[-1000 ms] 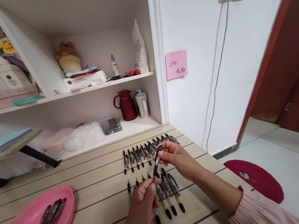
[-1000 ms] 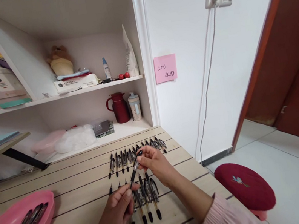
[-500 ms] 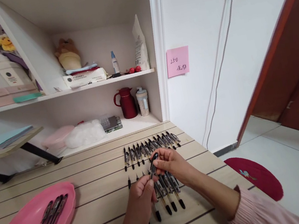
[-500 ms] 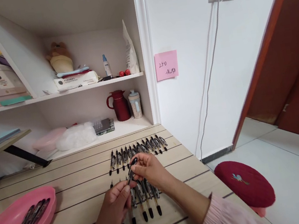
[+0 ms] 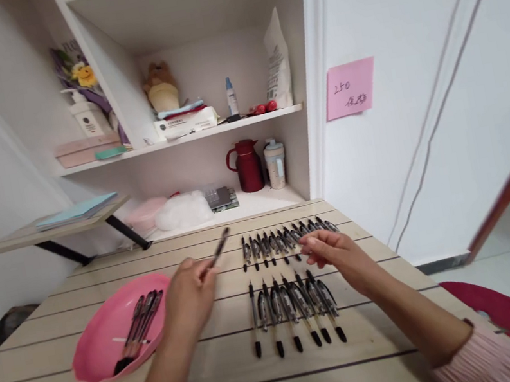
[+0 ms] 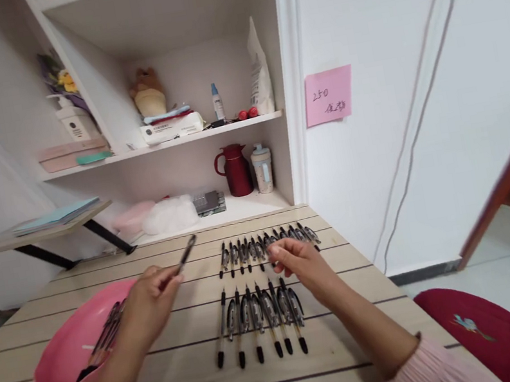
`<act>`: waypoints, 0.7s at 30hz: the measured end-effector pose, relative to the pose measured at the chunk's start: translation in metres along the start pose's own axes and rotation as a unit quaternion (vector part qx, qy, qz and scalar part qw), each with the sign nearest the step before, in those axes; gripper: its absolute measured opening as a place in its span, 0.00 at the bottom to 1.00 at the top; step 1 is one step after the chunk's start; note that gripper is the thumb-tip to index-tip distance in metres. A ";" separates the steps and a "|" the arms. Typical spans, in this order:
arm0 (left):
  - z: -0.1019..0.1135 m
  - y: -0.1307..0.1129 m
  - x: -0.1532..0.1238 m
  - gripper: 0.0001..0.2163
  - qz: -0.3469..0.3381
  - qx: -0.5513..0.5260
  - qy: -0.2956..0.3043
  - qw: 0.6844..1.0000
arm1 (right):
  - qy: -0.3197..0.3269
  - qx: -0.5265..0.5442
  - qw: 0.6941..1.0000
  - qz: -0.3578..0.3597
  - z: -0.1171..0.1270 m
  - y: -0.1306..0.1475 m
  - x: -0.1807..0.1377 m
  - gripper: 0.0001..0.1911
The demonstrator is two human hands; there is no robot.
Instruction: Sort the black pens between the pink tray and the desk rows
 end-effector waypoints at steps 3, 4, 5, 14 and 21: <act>0.023 0.067 0.000 0.12 0.089 0.147 0.050 0.984 | -0.010 -0.024 1.000 0.003 0.007 0.000 0.002 0.17; 0.026 0.088 -0.004 0.12 0.130 0.174 0.084 0.973 | -0.011 -0.029 1.000 0.003 0.008 0.000 0.003 0.17; 0.026 0.106 -0.009 0.12 0.164 0.193 0.122 0.960 | -0.009 -0.034 0.999 0.002 0.009 -0.001 0.003 0.17; 0.006 0.144 -0.032 0.09 0.233 0.219 0.209 0.924 | -0.007 -0.096 0.995 -0.005 0.016 -0.009 0.011 0.15; 0.008 0.119 -0.016 0.20 0.153 0.211 0.122 0.958 | 0.006 -0.269 0.961 -0.062 0.027 -0.017 0.015 0.12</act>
Point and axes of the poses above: each hand's wrist, its own x-axis towards the middle knuckle, its own z-axis out of the back of the hand, y = z × x, the point moved 6 cm from there along x, towards the middle knuckle, and after that the axes turned 10 degrees about x, right-handed, at the moved point
